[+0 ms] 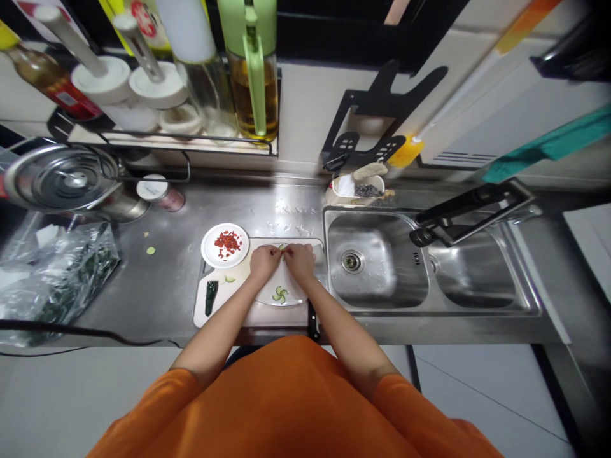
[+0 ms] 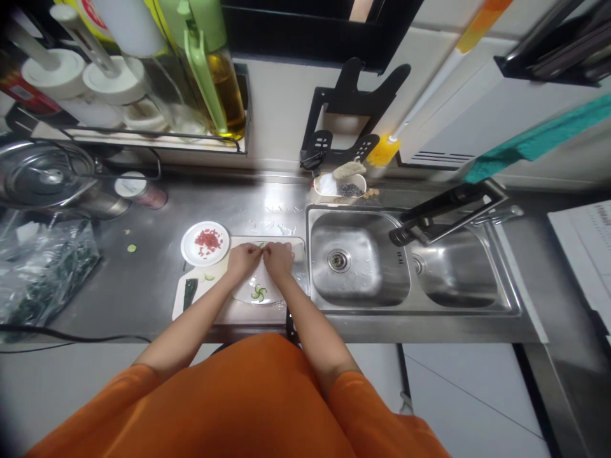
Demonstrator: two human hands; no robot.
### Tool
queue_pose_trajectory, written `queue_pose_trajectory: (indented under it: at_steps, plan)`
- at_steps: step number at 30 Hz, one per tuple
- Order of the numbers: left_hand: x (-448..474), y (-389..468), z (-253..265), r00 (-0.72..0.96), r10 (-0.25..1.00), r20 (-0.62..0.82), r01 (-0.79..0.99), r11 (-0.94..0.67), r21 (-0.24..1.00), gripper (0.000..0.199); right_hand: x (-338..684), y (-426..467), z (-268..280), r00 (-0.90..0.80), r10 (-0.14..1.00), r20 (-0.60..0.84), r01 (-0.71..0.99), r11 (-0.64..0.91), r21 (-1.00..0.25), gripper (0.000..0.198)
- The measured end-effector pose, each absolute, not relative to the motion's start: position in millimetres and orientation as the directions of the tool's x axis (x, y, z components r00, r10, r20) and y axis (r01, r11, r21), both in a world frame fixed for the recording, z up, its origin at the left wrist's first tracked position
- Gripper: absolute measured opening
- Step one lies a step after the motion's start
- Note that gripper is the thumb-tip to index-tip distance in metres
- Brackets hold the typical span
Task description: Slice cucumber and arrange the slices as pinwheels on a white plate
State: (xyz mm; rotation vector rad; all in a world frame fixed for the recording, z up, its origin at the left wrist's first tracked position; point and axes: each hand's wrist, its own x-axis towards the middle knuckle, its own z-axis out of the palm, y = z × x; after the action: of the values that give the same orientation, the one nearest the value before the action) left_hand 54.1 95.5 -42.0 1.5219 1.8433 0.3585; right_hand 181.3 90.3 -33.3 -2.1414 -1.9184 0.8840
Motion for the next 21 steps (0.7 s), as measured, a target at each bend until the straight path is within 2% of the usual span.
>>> queue_pose_trajectory:
  at_steps: [8,14,21]
  plan:
    - [51,94,-40,-0.047,0.943,-0.331,0.684,0.271,0.677,0.021,181,92,-34,0.027,0.938,-0.345,0.879,-0.187,-0.44,0.024]
    - [44,92,-33,-0.117,0.923,-0.366,0.616,0.357,0.702,0.021,185,91,-34,0.015,0.937,-0.349,0.861,-0.189,-0.471,0.025]
    - [28,86,-23,-0.178,0.925,-0.337,0.593,0.374,0.713,0.021,190,89,-27,0.049,0.94,-0.339,0.863,-0.211,-0.459,0.024]
